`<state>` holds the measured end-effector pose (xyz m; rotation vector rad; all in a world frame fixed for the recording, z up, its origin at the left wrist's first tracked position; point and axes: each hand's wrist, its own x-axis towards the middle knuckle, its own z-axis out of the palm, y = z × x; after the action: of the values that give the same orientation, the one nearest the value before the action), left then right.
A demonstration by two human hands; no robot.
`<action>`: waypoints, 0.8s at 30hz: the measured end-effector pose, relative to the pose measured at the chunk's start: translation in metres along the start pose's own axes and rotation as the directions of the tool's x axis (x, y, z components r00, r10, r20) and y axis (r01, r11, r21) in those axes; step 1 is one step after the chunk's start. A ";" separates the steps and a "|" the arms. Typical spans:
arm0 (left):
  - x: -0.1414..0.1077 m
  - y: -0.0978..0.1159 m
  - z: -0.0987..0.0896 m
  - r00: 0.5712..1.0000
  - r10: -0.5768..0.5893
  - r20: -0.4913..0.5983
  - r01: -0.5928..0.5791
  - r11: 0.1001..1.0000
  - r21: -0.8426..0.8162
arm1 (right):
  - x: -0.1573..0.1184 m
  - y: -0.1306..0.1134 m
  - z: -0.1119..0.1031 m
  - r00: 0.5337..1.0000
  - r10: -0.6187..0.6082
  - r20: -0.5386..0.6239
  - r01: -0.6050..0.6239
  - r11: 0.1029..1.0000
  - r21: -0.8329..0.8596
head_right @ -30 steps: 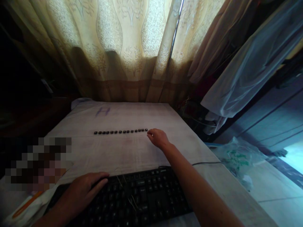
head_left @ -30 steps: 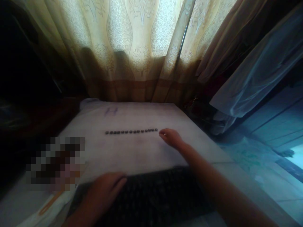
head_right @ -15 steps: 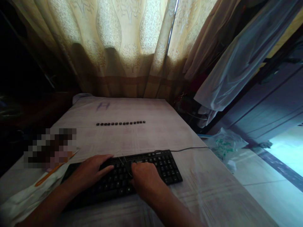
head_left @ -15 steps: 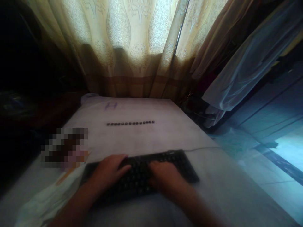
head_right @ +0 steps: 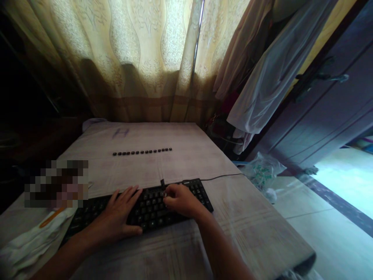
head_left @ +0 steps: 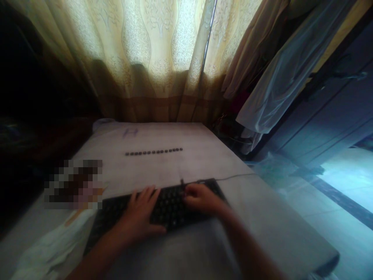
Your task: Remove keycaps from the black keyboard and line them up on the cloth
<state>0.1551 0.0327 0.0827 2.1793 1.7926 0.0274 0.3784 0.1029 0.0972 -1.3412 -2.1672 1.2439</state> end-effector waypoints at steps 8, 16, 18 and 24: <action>0.003 0.014 0.002 0.998 0.024 0.051 -0.026 0.999 0.034 | 0.015 0.032 -0.047 0.958 0.053 -0.283 0.000 0.983 0.185; 0.007 0.019 0.002 0.997 -0.013 0.082 0.010 0.999 0.041 | 0.033 0.041 -0.050 0.977 -0.134 -0.165 0.127 0.990 -0.053; 0.007 0.018 0.003 0.997 -0.008 0.077 0.006 0.999 0.032 | 0.032 0.041 -0.050 0.980 -0.155 -0.124 0.139 0.982 -0.131; 0.008 0.017 0.006 0.997 -0.002 0.073 0.000 1.000 0.028 | 0.035 0.044 -0.050 0.962 -0.261 -0.087 0.237 0.947 -0.219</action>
<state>0.1740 0.0364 0.0801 2.1690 1.7643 -0.0775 0.4170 0.1664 0.0852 -1.1347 -2.3459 0.8455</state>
